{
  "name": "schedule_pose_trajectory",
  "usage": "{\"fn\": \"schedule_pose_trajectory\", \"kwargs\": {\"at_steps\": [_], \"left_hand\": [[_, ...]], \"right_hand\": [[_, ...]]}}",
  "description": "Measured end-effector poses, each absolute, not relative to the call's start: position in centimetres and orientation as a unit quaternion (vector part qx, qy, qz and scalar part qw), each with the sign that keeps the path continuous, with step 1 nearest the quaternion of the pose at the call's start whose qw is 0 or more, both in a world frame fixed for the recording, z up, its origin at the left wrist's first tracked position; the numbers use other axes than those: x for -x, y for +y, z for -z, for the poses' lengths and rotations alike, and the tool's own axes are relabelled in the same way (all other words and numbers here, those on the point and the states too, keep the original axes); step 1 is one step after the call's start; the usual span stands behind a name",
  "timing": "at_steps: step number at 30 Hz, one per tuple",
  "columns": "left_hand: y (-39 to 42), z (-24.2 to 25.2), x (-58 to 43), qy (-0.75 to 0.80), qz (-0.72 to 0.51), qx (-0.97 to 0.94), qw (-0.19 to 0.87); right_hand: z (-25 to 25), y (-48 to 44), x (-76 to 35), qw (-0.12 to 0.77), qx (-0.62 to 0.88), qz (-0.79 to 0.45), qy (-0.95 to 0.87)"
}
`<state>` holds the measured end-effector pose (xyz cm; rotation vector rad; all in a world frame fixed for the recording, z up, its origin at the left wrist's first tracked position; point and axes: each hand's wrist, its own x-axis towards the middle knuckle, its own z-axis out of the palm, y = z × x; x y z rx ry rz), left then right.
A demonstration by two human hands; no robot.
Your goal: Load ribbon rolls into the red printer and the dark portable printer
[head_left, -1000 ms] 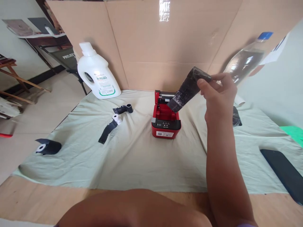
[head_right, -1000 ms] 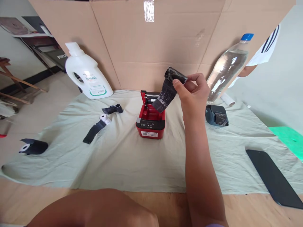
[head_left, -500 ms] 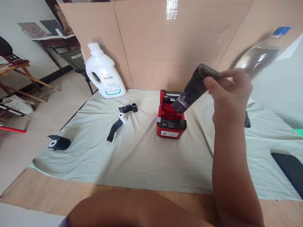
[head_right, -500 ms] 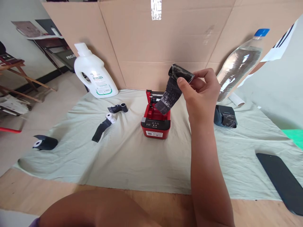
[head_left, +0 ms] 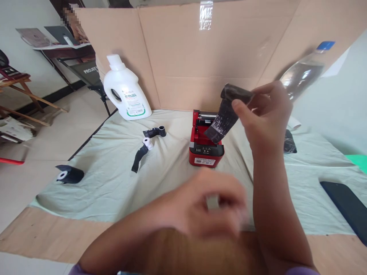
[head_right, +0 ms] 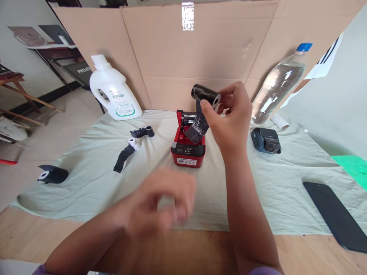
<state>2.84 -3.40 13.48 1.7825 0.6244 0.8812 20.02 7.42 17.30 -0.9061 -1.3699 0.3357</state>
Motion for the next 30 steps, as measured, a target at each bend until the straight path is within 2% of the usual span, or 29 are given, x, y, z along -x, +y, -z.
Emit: {"fn": "schedule_pose_trajectory", "kwargs": {"at_steps": [3, 6, 12, 14, 18, 20, 23, 26, 30], "left_hand": [[-0.2, -14.6, -2.4, 0.372, -0.548, -0.65, 0.373], [3.5, -14.7, -2.6, 0.442, -0.584, -0.592, 0.335], [8.2, -13.3, -3.2, 0.371, -0.536, -0.557, 0.515], [8.9, -12.5, -3.1, 0.356, -0.526, -0.505, 0.584], [9.6, -11.4, -2.9, 0.343, -0.498, -0.372, 0.704], [9.7, -11.1, -2.8, 0.32, -0.476, -0.337, 0.747], [9.8, -10.8, -2.8, 0.288, -0.456, -0.354, 0.764], [9.8, -10.7, -2.8, 0.288, -0.454, -0.382, 0.752], [9.9, -10.9, -2.0, 0.329, -0.424, -0.395, 0.745]], "right_hand": [[-17.3, 7.0, -19.4, 0.622, 0.413, -0.11, -0.656], [-16.8, 7.2, -18.9, 0.533, 0.415, -0.071, -0.734], [-16.3, 7.4, -18.9, 0.4, 0.432, -0.02, -0.808], [-16.4, 7.4, -19.5, 0.385, 0.417, -0.068, -0.82], [-16.1, 8.5, -21.4, 0.416, 0.396, -0.191, -0.796], [-15.4, 9.4, -22.1, 0.393, 0.405, -0.22, -0.796], [-14.3, 10.6, -22.6, 0.341, 0.418, -0.259, -0.801], [-13.6, 11.2, -22.7, 0.344, 0.412, -0.294, -0.791], [-13.3, 11.5, -22.9, 0.339, 0.426, -0.273, -0.794]]}}
